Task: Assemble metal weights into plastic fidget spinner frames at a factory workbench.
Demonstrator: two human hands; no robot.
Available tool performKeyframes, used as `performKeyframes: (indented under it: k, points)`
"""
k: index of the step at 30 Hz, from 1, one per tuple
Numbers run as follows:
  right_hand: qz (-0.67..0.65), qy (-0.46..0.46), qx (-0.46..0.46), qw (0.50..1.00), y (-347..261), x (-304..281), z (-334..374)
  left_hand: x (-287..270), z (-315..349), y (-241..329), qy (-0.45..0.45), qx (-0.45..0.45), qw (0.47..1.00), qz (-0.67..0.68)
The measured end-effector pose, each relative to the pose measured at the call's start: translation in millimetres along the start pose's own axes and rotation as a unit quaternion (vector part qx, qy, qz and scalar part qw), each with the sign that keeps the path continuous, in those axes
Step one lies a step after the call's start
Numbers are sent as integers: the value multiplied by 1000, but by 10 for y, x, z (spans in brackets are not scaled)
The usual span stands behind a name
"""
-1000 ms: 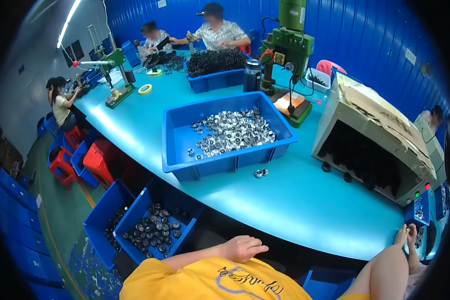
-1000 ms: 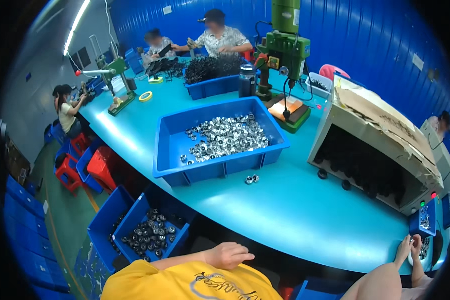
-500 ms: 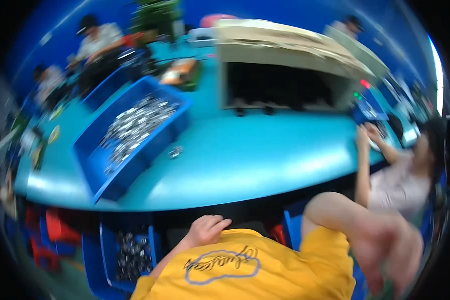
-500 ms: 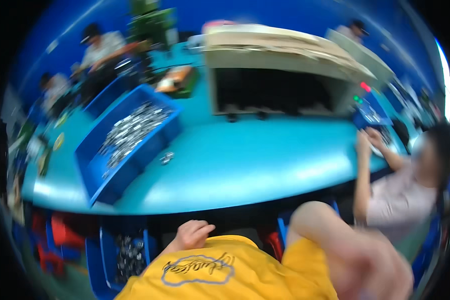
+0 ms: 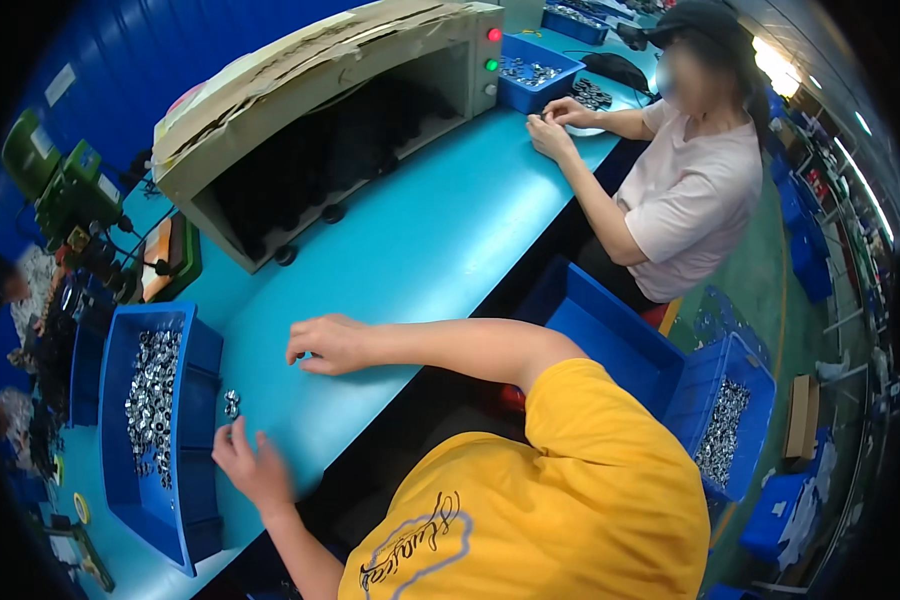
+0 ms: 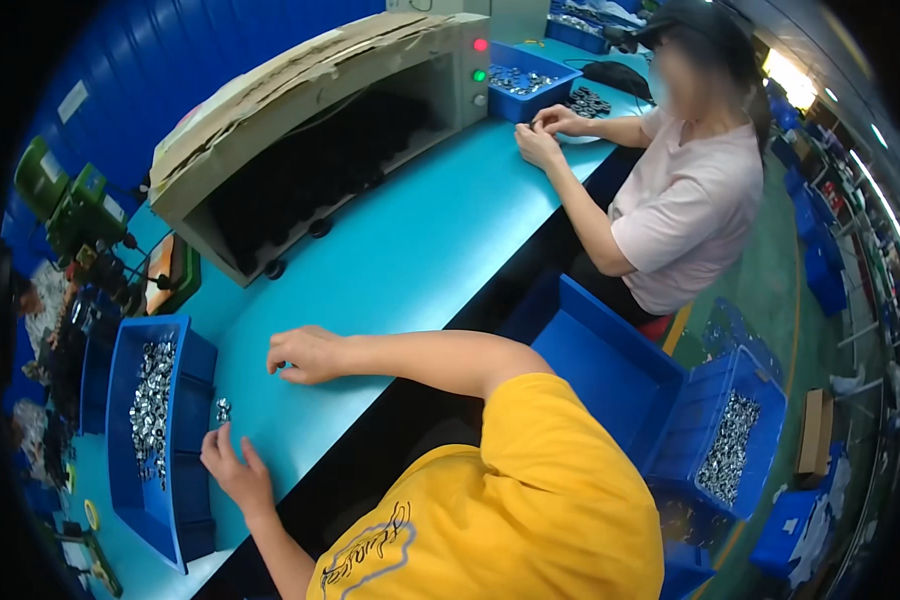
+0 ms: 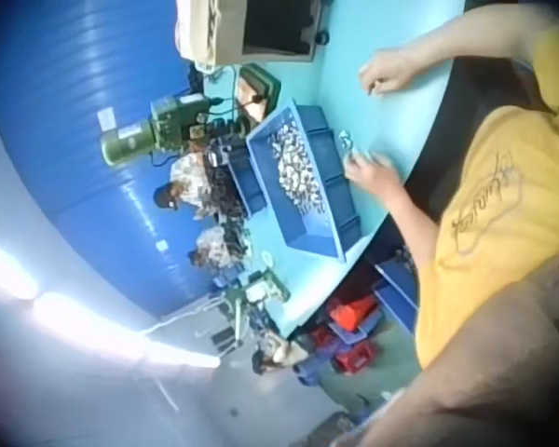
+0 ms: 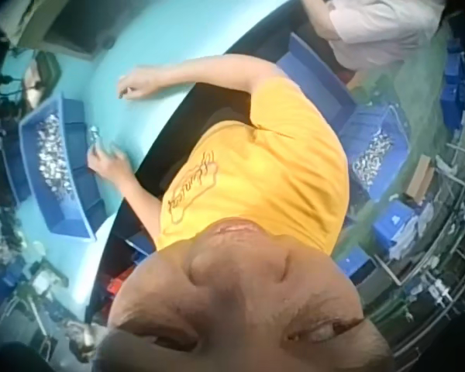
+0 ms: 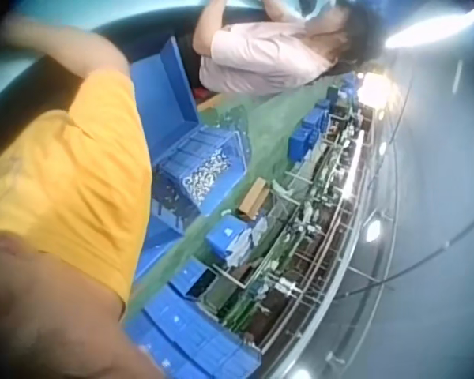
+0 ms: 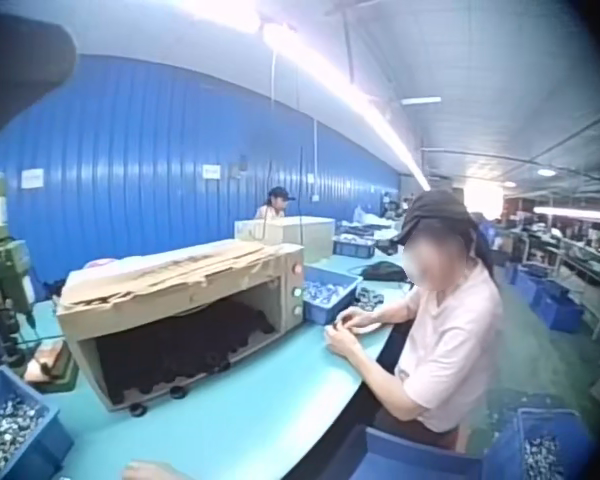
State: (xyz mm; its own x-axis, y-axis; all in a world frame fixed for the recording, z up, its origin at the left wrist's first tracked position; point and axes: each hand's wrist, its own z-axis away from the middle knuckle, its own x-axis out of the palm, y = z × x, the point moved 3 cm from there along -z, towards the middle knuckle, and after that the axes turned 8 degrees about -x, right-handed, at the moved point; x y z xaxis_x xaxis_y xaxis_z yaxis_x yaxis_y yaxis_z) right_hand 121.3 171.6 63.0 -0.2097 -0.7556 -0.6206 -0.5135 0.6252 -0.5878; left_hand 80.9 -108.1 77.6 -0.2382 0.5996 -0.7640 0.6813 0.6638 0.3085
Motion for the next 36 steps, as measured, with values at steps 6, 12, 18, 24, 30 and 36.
performKeyframes:
  k: [6,12,18,24,30,36]
  points:
    - [100,26,-69,992,271,211,53,329,-89,-448,-56,-67,994,-68]
    - [2,152,32,988,-85,-444,394,361,-69,-475,-75,-65,994,-50]
    - [-159,539,301,770,354,-2304,1956,411,-26,-523,-84,-75,992,-58]
    - [-176,640,276,696,574,-2707,2475,496,-65,-489,-64,-73,993,-68]
    - [-110,446,259,850,454,-1748,1692,493,-62,-483,-84,-59,991,-82]
    - [31,302,209,929,338,-1367,1443,503,-74,-459,-87,-44,992,-84]
